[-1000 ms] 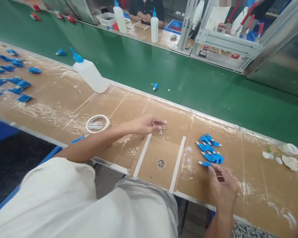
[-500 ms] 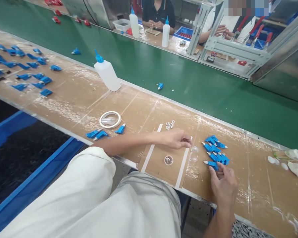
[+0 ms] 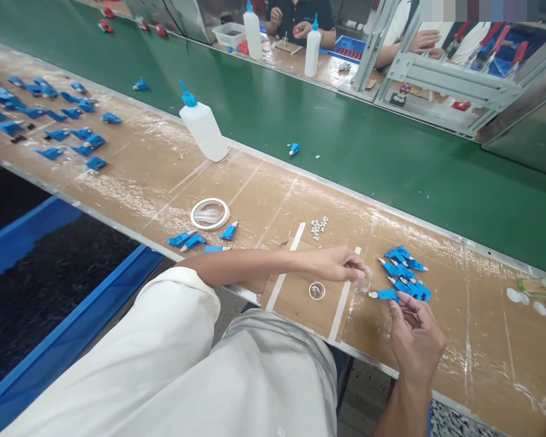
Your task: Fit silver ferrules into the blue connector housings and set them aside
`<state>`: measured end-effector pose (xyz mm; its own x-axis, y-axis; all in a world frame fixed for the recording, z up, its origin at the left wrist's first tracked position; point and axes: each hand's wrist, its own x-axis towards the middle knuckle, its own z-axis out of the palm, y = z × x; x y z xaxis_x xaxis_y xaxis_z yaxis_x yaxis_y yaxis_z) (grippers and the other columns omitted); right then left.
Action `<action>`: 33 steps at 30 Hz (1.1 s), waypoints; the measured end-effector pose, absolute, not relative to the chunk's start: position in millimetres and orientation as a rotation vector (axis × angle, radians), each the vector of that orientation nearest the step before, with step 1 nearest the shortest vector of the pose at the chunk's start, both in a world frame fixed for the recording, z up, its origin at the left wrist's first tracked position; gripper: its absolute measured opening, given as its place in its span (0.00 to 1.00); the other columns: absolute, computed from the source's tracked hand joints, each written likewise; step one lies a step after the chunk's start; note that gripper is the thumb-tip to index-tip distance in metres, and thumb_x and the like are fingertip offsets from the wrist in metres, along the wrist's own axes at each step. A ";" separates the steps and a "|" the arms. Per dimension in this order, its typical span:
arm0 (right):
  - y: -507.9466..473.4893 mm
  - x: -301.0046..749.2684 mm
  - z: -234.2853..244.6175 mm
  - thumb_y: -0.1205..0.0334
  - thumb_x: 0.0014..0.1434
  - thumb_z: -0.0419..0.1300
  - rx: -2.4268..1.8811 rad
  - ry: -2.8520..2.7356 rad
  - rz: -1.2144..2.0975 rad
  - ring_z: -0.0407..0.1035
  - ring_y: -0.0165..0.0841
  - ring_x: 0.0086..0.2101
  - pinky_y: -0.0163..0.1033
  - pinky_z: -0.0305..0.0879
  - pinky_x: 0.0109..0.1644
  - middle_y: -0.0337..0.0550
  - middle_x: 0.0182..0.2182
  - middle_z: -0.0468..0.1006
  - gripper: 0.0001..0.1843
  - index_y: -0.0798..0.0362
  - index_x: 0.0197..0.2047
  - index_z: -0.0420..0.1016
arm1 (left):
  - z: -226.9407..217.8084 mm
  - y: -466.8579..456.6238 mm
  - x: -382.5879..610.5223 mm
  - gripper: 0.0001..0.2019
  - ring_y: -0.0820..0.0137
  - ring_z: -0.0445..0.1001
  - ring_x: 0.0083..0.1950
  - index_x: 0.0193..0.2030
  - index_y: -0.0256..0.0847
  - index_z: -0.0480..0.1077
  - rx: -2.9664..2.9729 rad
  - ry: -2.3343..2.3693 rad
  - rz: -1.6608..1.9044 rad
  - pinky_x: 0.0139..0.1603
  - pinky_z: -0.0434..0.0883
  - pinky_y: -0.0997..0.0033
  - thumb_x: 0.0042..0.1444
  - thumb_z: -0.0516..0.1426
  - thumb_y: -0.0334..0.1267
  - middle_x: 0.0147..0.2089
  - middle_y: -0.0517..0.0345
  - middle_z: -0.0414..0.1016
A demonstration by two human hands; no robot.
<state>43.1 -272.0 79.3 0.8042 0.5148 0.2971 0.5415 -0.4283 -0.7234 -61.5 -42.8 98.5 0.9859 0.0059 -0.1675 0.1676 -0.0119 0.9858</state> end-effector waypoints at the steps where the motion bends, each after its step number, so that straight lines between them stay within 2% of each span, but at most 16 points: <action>1: -268.5 36.3 85.5 0.51 0.60 0.65 -2.067 -0.802 -0.070 0.75 0.36 0.32 0.44 0.75 0.39 0.47 0.37 0.81 0.14 0.53 0.42 0.80 | 97.9 -44.4 -60.6 0.12 0.72 0.76 0.39 0.44 0.36 0.80 1.494 0.142 -0.151 0.43 0.69 0.74 0.59 0.63 0.41 0.37 0.56 0.81; 4: -258.4 16.1 102.8 0.57 0.62 0.65 -1.989 -0.957 -0.184 0.75 0.36 0.34 0.44 0.75 0.41 0.46 0.38 0.81 0.08 0.50 0.43 0.79 | 99.6 -48.0 -60.8 0.17 0.71 0.77 0.35 0.41 0.37 0.80 1.191 0.086 -0.281 0.41 0.72 0.71 0.56 0.65 0.50 0.36 0.53 0.81; 6: -253.3 5.7 110.4 0.60 0.62 0.65 -1.971 -1.063 -0.247 0.75 0.38 0.35 0.45 0.74 0.41 0.45 0.38 0.82 0.06 0.48 0.43 0.78 | 103.1 -48.6 -64.1 0.20 0.71 0.77 0.34 0.39 0.38 0.81 1.060 0.049 -0.340 0.38 0.72 0.71 0.50 0.68 0.55 0.34 0.53 0.81; 8: -249.9 -0.7 113.3 0.63 0.62 0.66 -1.955 -1.134 -0.286 0.76 0.38 0.36 0.45 0.73 0.41 0.45 0.38 0.82 0.07 0.46 0.44 0.78 | 106.6 -47.2 -68.9 0.22 0.72 0.76 0.33 0.38 0.39 0.81 0.993 0.051 -0.373 0.36 0.72 0.73 0.44 0.72 0.54 0.33 0.54 0.81; 11: -245.6 -3.5 110.1 0.65 0.60 0.66 -1.872 -1.148 -0.233 0.76 0.38 0.38 0.45 0.74 0.43 0.44 0.40 0.81 0.12 0.45 0.48 0.77 | 108.8 -40.4 -77.0 0.21 0.75 0.74 0.30 0.37 0.38 0.82 0.918 0.107 -0.395 0.33 0.70 0.76 0.39 0.75 0.48 0.31 0.56 0.79; 15: -236.4 -3.0 96.7 0.57 0.61 0.67 -1.806 -0.972 0.160 0.74 0.34 0.35 0.42 0.75 0.40 0.44 0.41 0.75 0.18 0.47 0.54 0.76 | 104.9 -19.7 -91.7 0.19 0.77 0.73 0.30 0.41 0.36 0.82 0.864 0.204 -0.248 0.32 0.70 0.77 0.43 0.74 0.41 0.31 0.57 0.78; 19: -221.0 -10.4 80.4 0.51 0.60 0.66 -1.889 -1.059 0.483 0.70 0.32 0.31 0.39 0.72 0.34 0.41 0.36 0.72 0.16 0.50 0.46 0.80 | 95.8 3.1 -110.6 0.21 0.79 0.73 0.29 0.45 0.32 0.81 0.792 0.293 -0.078 0.32 0.70 0.79 0.45 0.73 0.40 0.32 0.55 0.78; 26: -188.9 -24.4 70.7 0.54 0.62 0.64 -1.886 -1.241 0.424 0.62 0.29 0.25 0.37 0.64 0.28 0.40 0.33 0.69 0.12 0.53 0.44 0.82 | 84.5 11.2 -123.6 0.21 0.78 0.75 0.29 0.44 0.30 0.80 0.707 0.333 -0.021 0.31 0.70 0.81 0.44 0.74 0.38 0.33 0.52 0.79; 30: -180.7 -23.9 70.8 0.59 0.64 0.63 -1.833 -1.347 0.360 0.67 0.33 0.31 0.39 0.66 0.32 0.40 0.30 0.69 0.08 0.52 0.39 0.83 | 83.8 11.3 -123.4 0.18 0.79 0.74 0.29 0.43 0.31 0.80 0.681 0.323 -0.008 0.30 0.71 0.82 0.46 0.73 0.37 0.32 0.53 0.80; 33: -184.7 -20.1 70.9 0.62 0.65 0.62 -1.808 -1.397 0.341 0.69 0.34 0.33 0.40 0.67 0.36 0.41 0.31 0.72 0.07 0.51 0.40 0.82 | 81.9 12.5 -123.7 0.15 0.78 0.75 0.30 0.42 0.30 0.80 0.662 0.328 0.012 0.31 0.71 0.82 0.47 0.72 0.34 0.32 0.52 0.80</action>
